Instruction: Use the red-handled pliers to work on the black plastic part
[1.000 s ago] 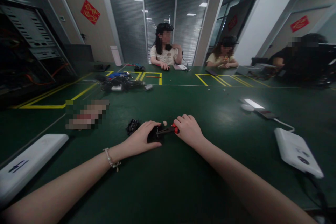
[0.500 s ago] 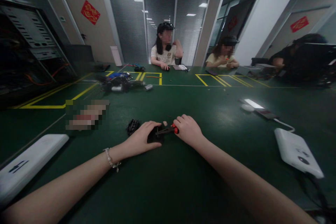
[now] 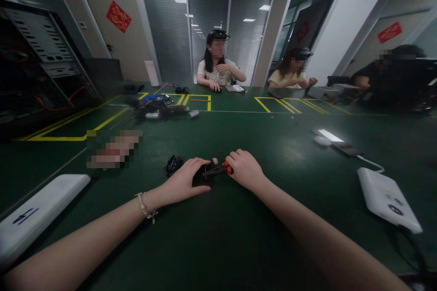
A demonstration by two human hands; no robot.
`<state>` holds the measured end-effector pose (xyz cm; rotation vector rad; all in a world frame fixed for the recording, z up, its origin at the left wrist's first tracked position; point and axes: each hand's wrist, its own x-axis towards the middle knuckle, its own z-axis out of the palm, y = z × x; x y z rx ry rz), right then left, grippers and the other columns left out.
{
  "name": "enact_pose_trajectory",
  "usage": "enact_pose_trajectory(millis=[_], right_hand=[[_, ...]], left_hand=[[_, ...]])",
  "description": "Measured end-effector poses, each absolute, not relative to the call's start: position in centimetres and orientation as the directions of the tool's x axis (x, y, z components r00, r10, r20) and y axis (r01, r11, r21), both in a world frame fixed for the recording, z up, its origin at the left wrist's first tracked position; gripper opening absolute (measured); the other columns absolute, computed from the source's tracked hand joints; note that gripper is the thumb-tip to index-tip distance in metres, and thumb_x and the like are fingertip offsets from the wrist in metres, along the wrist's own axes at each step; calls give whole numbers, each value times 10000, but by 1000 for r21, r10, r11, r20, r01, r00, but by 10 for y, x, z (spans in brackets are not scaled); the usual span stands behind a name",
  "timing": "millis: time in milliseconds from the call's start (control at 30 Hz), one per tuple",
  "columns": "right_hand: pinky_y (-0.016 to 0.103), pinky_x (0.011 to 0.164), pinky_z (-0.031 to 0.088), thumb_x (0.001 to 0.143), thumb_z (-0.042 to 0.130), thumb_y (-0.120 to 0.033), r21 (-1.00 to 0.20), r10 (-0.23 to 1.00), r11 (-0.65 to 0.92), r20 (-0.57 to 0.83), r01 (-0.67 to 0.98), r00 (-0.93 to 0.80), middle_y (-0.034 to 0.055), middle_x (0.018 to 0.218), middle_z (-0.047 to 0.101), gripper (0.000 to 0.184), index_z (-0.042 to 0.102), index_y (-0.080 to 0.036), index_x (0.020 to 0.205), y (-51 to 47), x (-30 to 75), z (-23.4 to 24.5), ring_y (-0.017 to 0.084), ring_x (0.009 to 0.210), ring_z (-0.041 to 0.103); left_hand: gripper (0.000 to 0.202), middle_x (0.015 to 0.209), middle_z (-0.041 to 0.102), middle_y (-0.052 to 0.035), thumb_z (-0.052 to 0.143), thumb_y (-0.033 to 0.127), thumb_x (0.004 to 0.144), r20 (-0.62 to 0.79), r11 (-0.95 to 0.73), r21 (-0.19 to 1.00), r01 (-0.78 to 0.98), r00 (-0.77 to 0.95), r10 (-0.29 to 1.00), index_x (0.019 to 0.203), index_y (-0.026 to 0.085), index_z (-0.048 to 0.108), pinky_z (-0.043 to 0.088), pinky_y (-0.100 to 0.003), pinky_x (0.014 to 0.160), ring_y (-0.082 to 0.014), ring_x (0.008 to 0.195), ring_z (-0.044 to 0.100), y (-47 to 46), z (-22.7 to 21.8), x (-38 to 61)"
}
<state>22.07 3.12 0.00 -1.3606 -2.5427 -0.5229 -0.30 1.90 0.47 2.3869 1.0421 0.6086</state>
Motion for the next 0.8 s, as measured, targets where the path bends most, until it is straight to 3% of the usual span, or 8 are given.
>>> enact_pose_trajectory(millis=[800], right_hand=[[283, 670, 350, 715, 498, -205, 221, 761, 496, 354, 840, -543, 63, 782, 569, 89, 557, -155, 758, 30, 218, 0, 170, 737, 462]], left_hand=[[585, 1161, 437, -48, 634, 419, 648, 220, -586, 607, 537, 595, 773, 1154, 249, 394, 383, -405, 876, -240, 1041, 445, 20, 4, -2]])
